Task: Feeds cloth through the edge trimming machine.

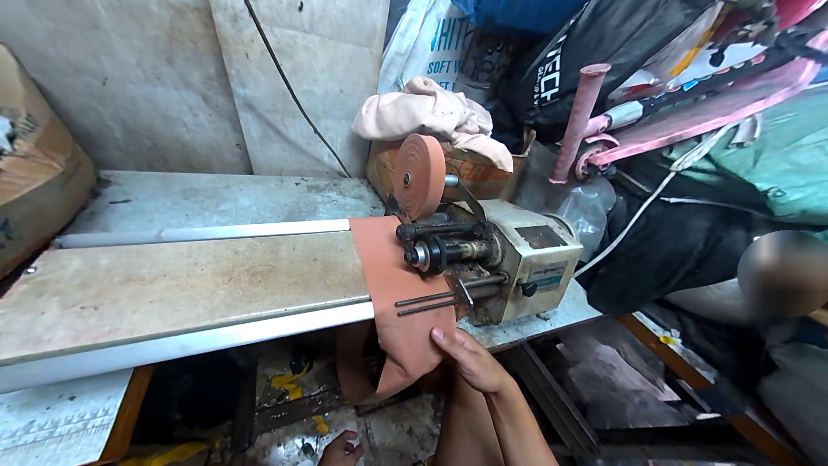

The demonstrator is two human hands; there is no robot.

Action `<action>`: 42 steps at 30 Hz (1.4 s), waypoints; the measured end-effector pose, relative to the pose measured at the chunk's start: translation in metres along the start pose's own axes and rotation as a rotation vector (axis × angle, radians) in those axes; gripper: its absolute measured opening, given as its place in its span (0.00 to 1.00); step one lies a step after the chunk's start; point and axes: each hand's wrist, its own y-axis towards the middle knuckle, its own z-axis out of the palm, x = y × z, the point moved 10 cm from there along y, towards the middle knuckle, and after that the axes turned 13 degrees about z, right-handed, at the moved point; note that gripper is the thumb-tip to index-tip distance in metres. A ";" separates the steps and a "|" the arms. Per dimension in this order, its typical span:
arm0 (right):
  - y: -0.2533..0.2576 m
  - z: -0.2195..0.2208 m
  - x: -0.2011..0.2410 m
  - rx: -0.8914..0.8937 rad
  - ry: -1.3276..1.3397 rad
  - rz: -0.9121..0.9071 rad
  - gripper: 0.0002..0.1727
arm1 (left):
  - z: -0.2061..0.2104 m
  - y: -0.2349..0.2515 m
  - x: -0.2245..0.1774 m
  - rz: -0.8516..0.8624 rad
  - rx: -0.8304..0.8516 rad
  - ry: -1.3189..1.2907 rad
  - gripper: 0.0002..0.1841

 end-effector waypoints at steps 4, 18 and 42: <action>0.000 0.000 -0.001 -0.007 0.000 0.018 0.19 | 0.001 0.002 0.001 0.007 0.001 -0.004 0.33; 0.001 0.000 -0.001 0.000 -0.008 0.014 0.19 | 0.002 0.002 0.001 0.006 0.007 0.004 0.33; 0.001 -0.002 -0.004 -0.020 -0.016 0.038 0.20 | 0.001 0.003 0.000 0.013 0.002 -0.005 0.32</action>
